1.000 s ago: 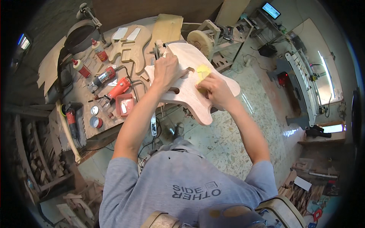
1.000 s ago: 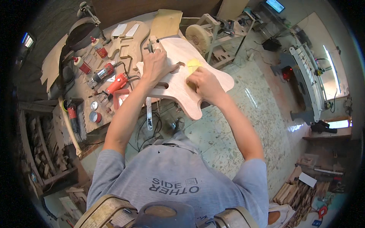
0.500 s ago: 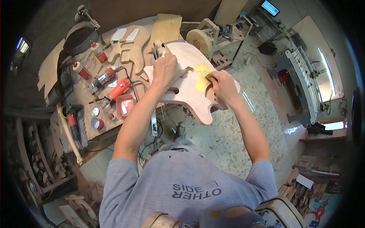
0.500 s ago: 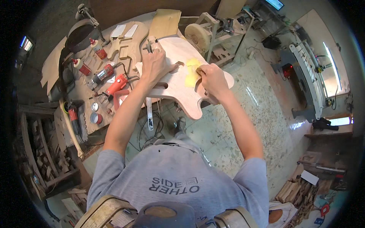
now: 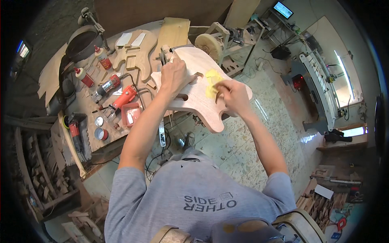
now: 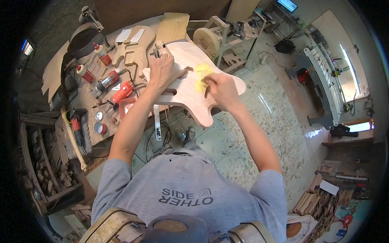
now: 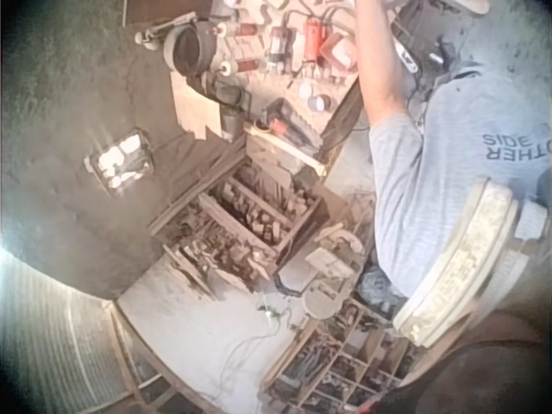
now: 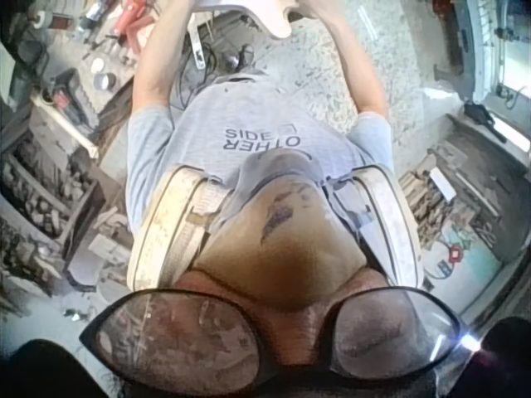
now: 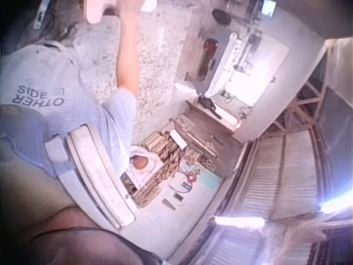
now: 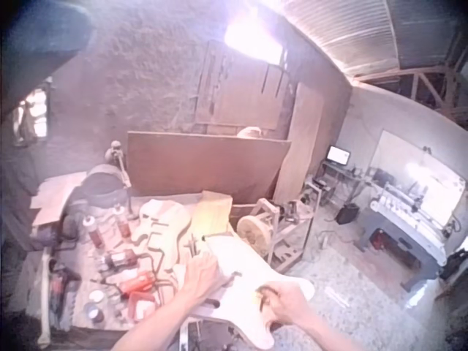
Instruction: The person applies yellow tape to the surface of a wooden guitar body and then uses a small tool to press the tape firmly into the routed channels.
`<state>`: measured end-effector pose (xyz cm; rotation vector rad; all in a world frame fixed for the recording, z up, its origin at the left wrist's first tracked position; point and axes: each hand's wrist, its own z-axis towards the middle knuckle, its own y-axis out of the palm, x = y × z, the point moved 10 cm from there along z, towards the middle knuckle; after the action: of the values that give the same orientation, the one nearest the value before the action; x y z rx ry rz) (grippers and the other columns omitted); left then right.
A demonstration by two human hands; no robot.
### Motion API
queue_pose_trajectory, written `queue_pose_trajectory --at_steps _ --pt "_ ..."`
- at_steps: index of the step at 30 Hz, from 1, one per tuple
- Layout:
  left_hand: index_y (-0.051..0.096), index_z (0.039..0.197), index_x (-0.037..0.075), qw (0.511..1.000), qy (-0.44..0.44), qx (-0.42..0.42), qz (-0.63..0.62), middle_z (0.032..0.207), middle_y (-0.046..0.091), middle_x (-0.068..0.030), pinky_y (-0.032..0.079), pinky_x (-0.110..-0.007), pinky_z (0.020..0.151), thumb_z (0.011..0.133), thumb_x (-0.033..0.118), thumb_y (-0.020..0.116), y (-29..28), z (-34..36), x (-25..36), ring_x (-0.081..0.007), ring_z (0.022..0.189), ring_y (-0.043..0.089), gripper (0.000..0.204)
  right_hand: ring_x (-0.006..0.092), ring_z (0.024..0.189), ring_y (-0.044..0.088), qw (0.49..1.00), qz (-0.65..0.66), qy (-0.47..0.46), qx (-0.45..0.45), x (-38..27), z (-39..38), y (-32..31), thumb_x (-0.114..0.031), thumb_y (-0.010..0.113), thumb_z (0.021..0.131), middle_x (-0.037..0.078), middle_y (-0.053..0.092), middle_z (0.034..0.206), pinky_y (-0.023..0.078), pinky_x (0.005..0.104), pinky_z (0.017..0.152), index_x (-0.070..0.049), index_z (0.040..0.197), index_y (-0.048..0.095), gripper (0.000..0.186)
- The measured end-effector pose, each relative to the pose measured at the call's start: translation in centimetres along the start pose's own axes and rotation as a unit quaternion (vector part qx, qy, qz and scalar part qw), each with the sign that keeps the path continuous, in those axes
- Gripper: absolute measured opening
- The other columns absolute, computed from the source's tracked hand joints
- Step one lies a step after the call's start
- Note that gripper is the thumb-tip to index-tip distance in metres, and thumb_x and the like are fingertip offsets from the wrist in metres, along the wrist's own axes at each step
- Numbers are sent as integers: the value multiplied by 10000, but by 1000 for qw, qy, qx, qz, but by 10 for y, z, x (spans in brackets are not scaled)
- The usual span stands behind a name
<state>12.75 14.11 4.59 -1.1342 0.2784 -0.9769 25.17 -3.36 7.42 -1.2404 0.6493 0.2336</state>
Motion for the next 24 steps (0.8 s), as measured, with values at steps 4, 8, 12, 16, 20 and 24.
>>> queue_pose_trajectory --at_steps 4,8,12,16,20,24 --pt "776 886 -37 1000 0 0 -1 916 751 -204 625 -434 685 693 628 916 0 0 2 -340 762 775 706 394 911 707 994 -53 -71 59 11 23 0 -96 674 936 227 742 926 558 481 823 -28 1017 809 171" --pt "776 885 -40 1000 -3 -17 4 920 752 -204 628 -432 688 697 634 909 1 0 2 -339 765 776 712 399 888 695 994 -50 -97 19 -4 16 19 -73 683 911 212 736 893 556 479 796 -17 970 783 129" --pt "770 877 -51 1000 -9 -22 -3 919 752 -201 630 -433 690 697 646 904 1 -1 1 -337 766 777 732 400 845 685 988 -30 -152 -13 -25 -7 32 -52 684 889 186 730 837 559 474 767 -19 954 772 114" --pt "762 885 -67 1000 -5 -12 -15 919 745 -234 619 -448 707 709 684 889 3 -1 -2 -366 777 775 783 350 849 712 996 51 -53 -50 -21 -9 13 -64 691 896 159 756 863 579 412 779 -66 991 819 159" --pt "764 866 -54 1000 0 -3 1 900 744 -199 628 -429 674 695 668 900 4 1 2 -335 752 774 754 303 906 725 997 13 -62 45 10 9 -17 -27 697 892 124 791 952 585 375 813 -93 1043 844 221" --pt "753 907 -78 1000 -9 -11 -20 933 750 -238 623 -446 712 706 671 902 0 -1 -1 -369 777 776 790 269 942 712 981 -42 -189 20 2 2 3 4 742 824 90 811 1035 594 377 841 -97 1095 841 305"
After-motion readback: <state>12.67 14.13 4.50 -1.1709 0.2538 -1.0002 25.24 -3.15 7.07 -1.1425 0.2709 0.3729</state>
